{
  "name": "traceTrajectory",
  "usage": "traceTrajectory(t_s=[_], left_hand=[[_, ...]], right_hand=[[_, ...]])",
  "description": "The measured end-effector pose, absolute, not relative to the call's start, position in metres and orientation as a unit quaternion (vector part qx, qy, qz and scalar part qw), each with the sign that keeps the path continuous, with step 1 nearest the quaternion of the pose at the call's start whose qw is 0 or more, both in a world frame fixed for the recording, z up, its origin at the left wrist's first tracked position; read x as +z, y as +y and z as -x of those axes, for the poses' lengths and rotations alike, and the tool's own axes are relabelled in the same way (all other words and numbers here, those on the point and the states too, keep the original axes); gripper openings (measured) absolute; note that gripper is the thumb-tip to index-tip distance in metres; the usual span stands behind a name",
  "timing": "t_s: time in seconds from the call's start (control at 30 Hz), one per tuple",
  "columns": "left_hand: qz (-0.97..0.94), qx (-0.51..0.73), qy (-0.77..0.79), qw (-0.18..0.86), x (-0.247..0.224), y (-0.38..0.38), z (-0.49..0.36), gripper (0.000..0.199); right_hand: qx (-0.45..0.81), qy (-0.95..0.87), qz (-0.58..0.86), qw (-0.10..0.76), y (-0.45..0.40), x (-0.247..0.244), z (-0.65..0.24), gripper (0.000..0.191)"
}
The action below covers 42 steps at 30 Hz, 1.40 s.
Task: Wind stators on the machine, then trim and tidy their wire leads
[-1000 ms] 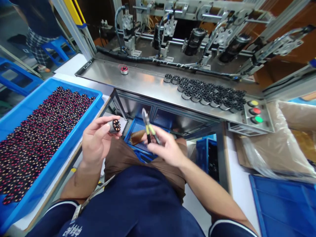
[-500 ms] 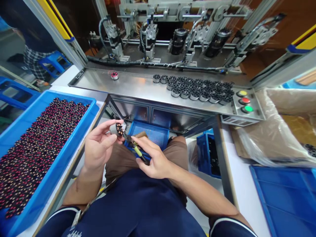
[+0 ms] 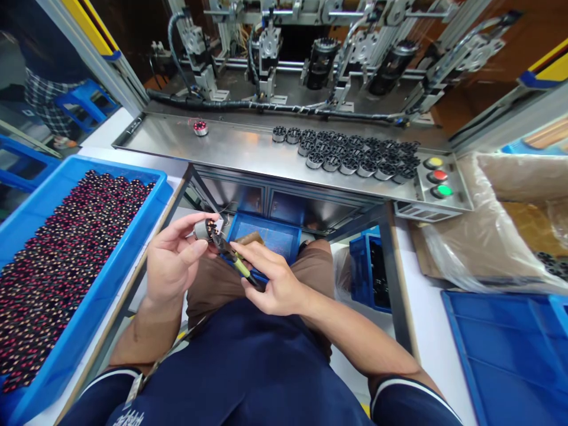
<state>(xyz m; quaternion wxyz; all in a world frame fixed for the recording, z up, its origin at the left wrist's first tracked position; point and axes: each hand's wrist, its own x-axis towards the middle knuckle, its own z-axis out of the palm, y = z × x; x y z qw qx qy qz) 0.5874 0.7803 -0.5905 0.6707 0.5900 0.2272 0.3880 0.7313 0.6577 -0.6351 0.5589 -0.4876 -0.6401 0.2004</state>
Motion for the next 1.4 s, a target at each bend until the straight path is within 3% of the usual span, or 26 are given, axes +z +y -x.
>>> traceTrajectory(t_s=[0.37,1.03,1.4], left_hand=[[-0.565,0.394,0.21,0.694,-0.5896,0.7807,-0.5887,0.033],[-0.587,0.433,0.195,0.656,-0.5952,0.7744,-0.5886,0.037],[-0.578,0.46,0.192,0.646,-0.5941,0.7771,-0.5888,0.017]], right_hand=[[0.165,-0.645,0.504,0.55,0.656,-0.6409,-0.7327,0.065],[0.212,-0.62,0.532,0.537,0.6492,-0.6447,-0.732,0.059],[0.167,-0.653,0.504,0.54,0.6565,-0.6415,-0.7299,0.069]])
